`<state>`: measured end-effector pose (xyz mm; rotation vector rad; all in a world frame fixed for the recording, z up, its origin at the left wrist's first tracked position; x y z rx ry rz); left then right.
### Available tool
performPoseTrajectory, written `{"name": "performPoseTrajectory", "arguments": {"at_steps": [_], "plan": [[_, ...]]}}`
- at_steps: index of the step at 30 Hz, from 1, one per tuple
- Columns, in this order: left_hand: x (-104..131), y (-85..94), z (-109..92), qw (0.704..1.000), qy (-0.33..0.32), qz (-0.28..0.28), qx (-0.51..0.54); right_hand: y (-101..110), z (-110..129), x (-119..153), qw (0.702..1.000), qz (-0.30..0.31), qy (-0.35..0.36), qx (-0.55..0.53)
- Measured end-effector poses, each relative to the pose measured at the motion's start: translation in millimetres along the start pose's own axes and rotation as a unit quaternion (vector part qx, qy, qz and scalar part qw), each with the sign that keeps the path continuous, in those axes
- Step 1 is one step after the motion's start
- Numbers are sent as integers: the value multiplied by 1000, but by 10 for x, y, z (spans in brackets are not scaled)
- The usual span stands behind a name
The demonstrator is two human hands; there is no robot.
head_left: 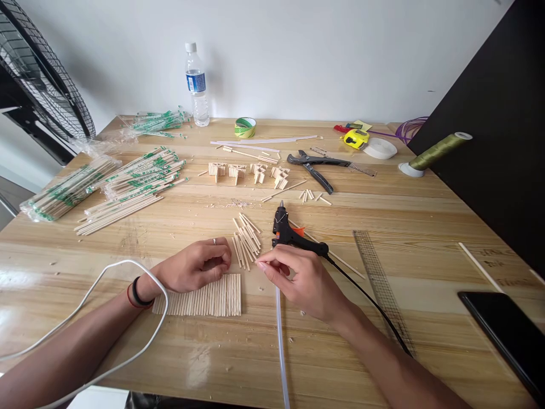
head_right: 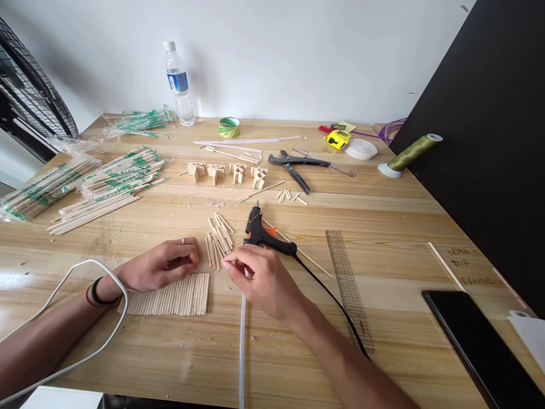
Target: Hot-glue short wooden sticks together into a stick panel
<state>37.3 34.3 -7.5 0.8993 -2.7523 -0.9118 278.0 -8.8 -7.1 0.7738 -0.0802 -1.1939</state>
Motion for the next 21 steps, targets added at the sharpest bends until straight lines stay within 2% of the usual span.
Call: {"name": "performPoseTrajectory", "arguments": {"at_steps": [21], "plan": [[-1, -15, -7, 1000, -12, -8, -5, 2, 1, 4, 1000, 6, -5, -2]]}}
Point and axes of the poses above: each hand's wrist, its own x-axis away from the middle knuckle, its own y-axis out of the back of the hand, z = x × y, the point moved 2 cm from there along -x, towards the middle knuckle
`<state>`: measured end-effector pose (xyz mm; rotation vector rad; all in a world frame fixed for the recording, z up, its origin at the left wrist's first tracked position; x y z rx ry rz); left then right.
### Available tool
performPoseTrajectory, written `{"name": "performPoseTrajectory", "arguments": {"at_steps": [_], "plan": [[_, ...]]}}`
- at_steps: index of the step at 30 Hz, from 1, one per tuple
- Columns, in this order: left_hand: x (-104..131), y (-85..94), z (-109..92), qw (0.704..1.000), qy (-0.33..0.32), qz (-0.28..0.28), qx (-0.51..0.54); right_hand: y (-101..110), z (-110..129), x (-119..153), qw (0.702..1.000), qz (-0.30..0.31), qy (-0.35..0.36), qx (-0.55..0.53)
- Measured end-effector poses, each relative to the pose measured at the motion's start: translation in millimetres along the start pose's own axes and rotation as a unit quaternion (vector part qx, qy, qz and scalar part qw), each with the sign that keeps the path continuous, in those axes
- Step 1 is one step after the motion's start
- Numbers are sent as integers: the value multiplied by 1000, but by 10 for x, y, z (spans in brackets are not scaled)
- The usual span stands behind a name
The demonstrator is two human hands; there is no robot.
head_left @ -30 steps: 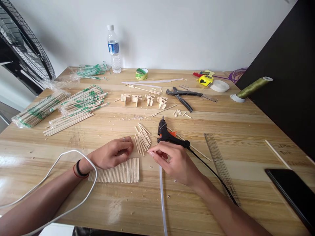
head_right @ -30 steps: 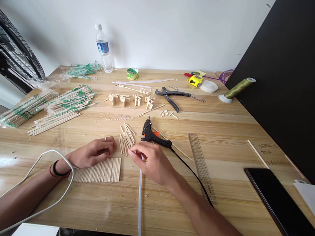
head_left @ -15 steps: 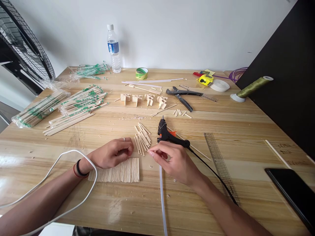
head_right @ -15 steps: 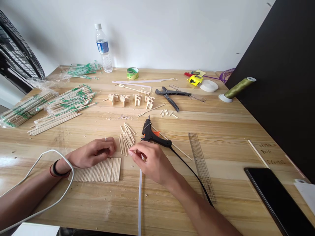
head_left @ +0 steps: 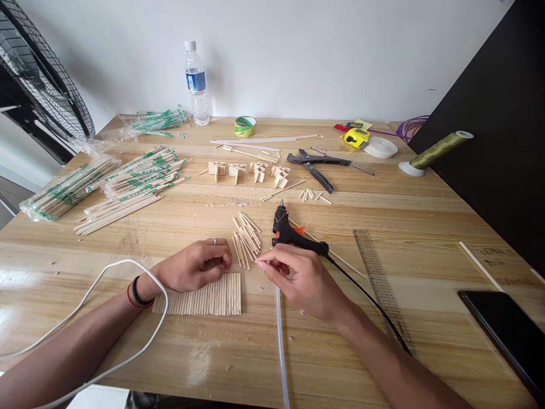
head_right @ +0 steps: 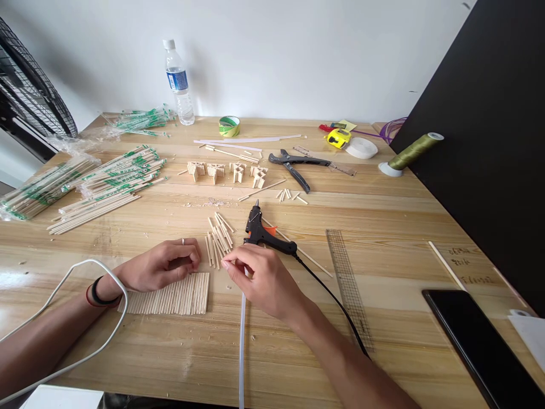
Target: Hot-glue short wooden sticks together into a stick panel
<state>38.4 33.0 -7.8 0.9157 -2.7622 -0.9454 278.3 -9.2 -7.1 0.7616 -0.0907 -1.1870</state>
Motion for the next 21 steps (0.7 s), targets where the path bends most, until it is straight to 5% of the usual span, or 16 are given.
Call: {"name": "performPoseTrajectory", "arguments": {"at_steps": [21], "plan": [[-8, -4, -10, 1000, -2, 4, -4, -6, 0, -7, 1000, 5, -4, 1]]}}
Point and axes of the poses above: each hand's wrist, its own x-axis away from the middle knuckle, its own y-axis out of the back of the hand, z = x × y, the point moved 2 cm from there along -x, towards the middle knuckle
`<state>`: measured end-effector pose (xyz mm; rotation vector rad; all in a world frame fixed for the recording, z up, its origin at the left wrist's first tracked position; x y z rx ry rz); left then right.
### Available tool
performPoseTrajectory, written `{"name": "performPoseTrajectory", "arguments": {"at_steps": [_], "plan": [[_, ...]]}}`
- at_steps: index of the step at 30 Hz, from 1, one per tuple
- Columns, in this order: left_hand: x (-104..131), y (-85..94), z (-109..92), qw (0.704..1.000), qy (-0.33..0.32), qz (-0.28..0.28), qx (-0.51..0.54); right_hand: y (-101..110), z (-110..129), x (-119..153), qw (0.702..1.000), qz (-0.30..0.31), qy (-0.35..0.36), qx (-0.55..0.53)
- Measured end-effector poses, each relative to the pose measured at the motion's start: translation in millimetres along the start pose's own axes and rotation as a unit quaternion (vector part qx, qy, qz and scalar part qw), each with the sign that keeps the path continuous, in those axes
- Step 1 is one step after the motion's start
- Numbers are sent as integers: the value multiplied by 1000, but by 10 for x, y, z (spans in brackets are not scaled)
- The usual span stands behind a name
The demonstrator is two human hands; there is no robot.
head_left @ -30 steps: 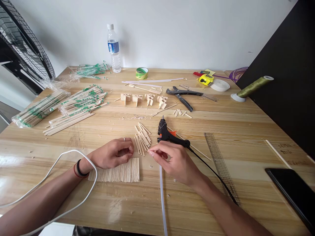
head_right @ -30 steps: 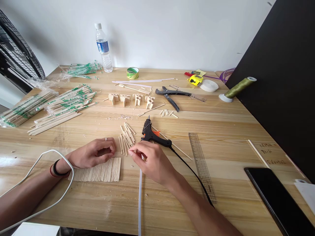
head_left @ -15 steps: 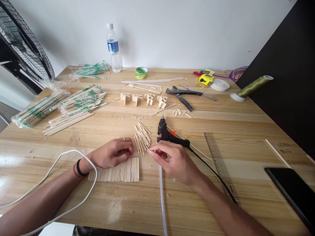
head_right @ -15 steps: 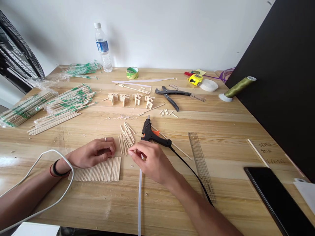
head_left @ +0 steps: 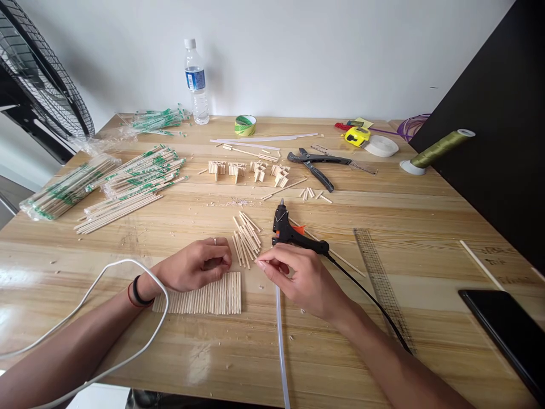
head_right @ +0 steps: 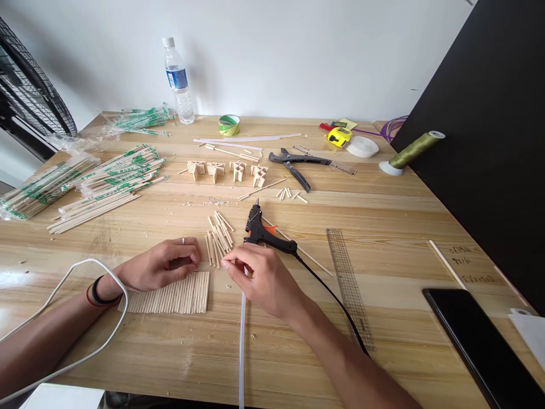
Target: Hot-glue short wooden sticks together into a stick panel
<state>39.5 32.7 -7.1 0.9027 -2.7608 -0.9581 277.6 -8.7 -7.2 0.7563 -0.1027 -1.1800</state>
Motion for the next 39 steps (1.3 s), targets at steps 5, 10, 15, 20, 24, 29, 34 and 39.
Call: {"name": "performPoseTrajectory", "arguments": {"at_steps": [5, 10, 15, 20, 24, 29, 34, 39], "plan": [[1, -2, -4, 1000, 3, 1, -2, -4, -2, 2, 1000, 4, -1, 2], [-2, -6, -1, 1000, 5, 0, -3, -4, -9, 9, 1000, 10, -1, 0], [0, -8, 4, 1000, 4, -1, -3, -7, -14, 17, 1000, 17, -9, -1], [1, -9, 6, 1000, 3, -1, -3, -6, -8, 4, 1000, 19, -10, -1], [0, -6, 3, 1000, 3, -2, -4, -3, 3, -5, 1000, 18, -8, -3], [-4, -6, 0, 1000, 4, -1, -3, -2, 9, -5, 1000, 21, -11, -1], [-6, -5, -8, 1000, 5, -1, -4, 6, 11, -4, 1000, 27, -15, 0], [-7, -4, -11, 1000, 6, -2, -9, 9, 19, -4, 999, 29, -17, 4]]}}
Point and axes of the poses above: each hand's wrist, its own x-axis away from the middle knuckle, its own y-axis out of the back of the hand, z = x × y, the point moved 2 cm from there along -x, towards the middle knuckle
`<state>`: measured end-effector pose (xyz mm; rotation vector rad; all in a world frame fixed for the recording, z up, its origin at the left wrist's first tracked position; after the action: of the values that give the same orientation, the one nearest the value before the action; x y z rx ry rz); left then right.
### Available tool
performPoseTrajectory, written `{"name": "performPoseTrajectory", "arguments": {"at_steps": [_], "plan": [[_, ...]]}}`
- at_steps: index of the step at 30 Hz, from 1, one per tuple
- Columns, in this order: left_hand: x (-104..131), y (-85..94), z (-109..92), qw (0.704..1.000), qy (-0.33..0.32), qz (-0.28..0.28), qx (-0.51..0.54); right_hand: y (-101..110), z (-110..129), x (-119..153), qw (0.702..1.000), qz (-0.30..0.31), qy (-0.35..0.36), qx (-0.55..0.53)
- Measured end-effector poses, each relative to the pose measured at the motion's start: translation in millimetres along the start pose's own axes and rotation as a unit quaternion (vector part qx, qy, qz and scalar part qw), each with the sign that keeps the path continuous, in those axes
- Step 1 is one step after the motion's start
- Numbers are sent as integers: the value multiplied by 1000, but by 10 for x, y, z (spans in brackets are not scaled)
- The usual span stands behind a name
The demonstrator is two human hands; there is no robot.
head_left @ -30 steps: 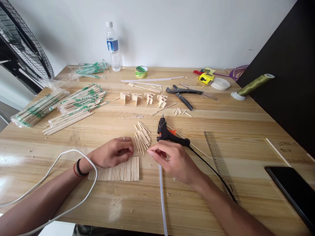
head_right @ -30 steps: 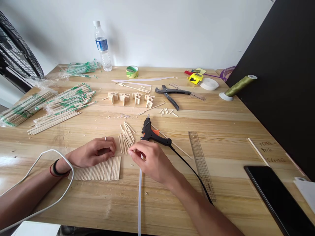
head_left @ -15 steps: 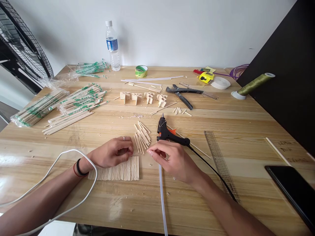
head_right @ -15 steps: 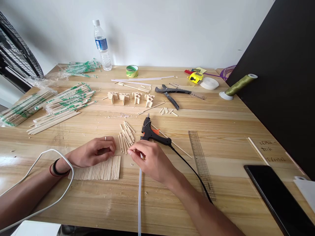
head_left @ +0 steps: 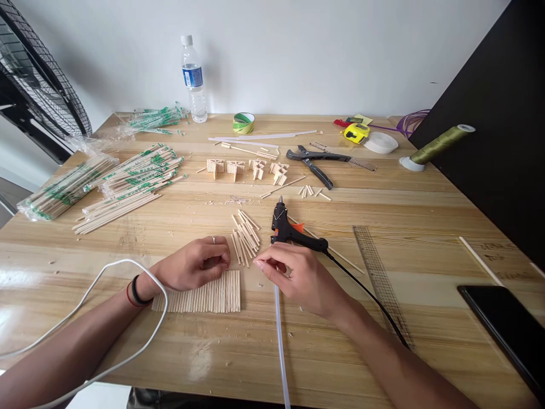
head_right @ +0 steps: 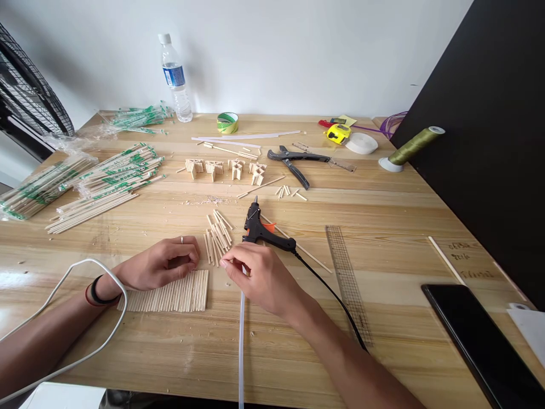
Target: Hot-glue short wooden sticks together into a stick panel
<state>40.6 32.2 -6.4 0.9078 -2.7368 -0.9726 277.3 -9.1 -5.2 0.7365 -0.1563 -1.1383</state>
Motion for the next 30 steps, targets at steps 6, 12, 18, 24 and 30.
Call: {"name": "performPoseTrajectory", "arguments": {"at_steps": [6, 12, 18, 24, 30], "plan": [[6, -1, 9, 1000, -1, -1, -1, -4, -2, -5, 1000, 0, -2, -1], [7, 3, 3, 1000, -3, -1, -11, -4, -8, 2, 1000, 5, -3, -7], [-3, 1, 0, 1000, -1, 2, -16, -9, -9, -6, 1000, 5, -5, -11], [-1, 0, -3, 1000, -4, -2, -16, -13, -27, 5, 1000, 1, 3, -11], [5, 1, 0, 1000, -3, -3, -15, -13, -25, 7, 1000, -1, 5, -12]]}}
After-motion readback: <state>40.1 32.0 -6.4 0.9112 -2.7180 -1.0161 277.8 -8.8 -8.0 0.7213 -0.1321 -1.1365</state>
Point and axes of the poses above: each hand's wrist, its own x-axis away from the middle knuckle, its own y-axis out of the back of the hand, z = x × y, the point moved 2 cm from there along -x, towards the middle knuckle
